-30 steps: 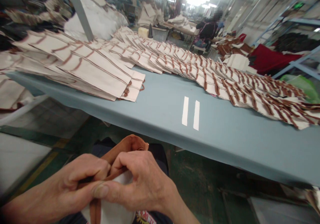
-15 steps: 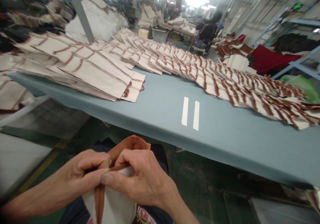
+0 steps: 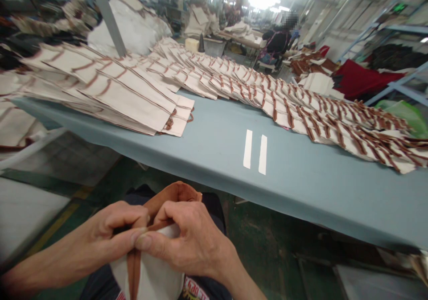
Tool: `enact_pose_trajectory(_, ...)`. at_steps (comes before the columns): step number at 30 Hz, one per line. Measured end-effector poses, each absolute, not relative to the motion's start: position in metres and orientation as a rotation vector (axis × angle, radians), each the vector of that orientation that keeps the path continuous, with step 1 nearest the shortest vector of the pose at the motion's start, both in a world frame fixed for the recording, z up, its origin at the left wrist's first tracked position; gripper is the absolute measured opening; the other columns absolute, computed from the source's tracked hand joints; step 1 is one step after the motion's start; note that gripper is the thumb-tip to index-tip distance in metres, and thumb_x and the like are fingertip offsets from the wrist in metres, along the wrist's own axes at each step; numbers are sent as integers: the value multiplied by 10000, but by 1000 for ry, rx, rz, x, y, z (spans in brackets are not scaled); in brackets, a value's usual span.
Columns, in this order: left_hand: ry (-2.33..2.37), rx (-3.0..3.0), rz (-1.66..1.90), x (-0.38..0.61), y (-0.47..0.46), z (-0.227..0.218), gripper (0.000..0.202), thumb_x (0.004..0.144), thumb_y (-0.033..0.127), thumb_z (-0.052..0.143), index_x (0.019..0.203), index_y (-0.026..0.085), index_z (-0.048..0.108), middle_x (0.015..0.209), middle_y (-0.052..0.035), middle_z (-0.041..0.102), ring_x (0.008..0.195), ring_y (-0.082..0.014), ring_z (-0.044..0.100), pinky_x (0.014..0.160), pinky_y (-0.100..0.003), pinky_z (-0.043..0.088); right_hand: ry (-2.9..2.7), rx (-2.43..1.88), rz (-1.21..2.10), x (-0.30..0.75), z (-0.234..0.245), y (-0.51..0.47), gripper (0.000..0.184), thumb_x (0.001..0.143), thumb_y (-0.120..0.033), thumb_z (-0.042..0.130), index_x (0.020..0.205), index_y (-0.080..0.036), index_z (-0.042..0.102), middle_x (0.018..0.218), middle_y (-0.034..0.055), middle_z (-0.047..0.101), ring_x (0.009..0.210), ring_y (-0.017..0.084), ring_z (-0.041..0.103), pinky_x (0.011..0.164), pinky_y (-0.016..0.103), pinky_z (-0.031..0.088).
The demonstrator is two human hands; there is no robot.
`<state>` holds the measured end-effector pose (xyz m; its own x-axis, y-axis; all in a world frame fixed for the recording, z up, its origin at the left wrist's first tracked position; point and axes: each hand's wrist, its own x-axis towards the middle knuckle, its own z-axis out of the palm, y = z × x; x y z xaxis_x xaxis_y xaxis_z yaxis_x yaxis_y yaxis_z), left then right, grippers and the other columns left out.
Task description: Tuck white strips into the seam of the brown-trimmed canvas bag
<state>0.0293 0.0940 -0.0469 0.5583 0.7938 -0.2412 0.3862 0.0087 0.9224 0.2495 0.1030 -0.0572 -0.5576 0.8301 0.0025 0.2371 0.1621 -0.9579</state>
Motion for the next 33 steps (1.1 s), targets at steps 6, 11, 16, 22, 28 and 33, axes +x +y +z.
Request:
enact_pose_trajectory(6,1024,1544,394,32,96,-44,373,952,390,513,640,254,360,639,78,303,599,-118,306,523,-274,235,-1882,-1025,1441,249,-60,104,670,940,-828,675,709,-207,579,645,-53,520,599,114,418,602,275,312)
enact_pose_trajectory(11,967,1550,389,31,87,-49,345,944,354,516,661,250,347,638,74,318,596,-126,292,526,-291,208,-1792,-968,1389,250,-65,105,704,944,-866,660,711,-206,582,660,-44,545,589,113,444,592,276,322)
enact_pose_trajectory(16,1094,1672,445,18,72,-66,298,888,386,515,669,245,369,663,50,401,660,-147,394,591,-258,315,-1778,-954,1282,252,-65,106,763,963,-930,559,758,-199,638,712,-12,616,642,134,532,624,275,386)
enact_pose_trajectory(22,1216,1613,330,10,67,-74,329,898,459,547,691,245,409,744,35,474,756,-172,430,684,-247,368,-1884,-977,1237,250,-67,107,786,1045,-902,408,761,-201,620,716,-12,633,660,137,549,658,285,387)
enact_pose_trajectory(28,1240,1531,312,14,71,-52,279,865,355,602,686,231,428,779,41,501,787,-166,478,699,-265,339,-1987,-1135,1180,253,-69,103,774,1066,-888,346,879,-225,699,878,24,729,849,200,660,788,294,490)
enact_pose_trajectory(33,1174,1422,388,20,75,-40,319,898,335,663,685,228,451,714,58,406,707,-151,372,634,-304,245,-2089,-1037,1096,261,-96,109,583,1151,-679,440,859,-238,686,793,-1,713,743,176,682,732,262,514)
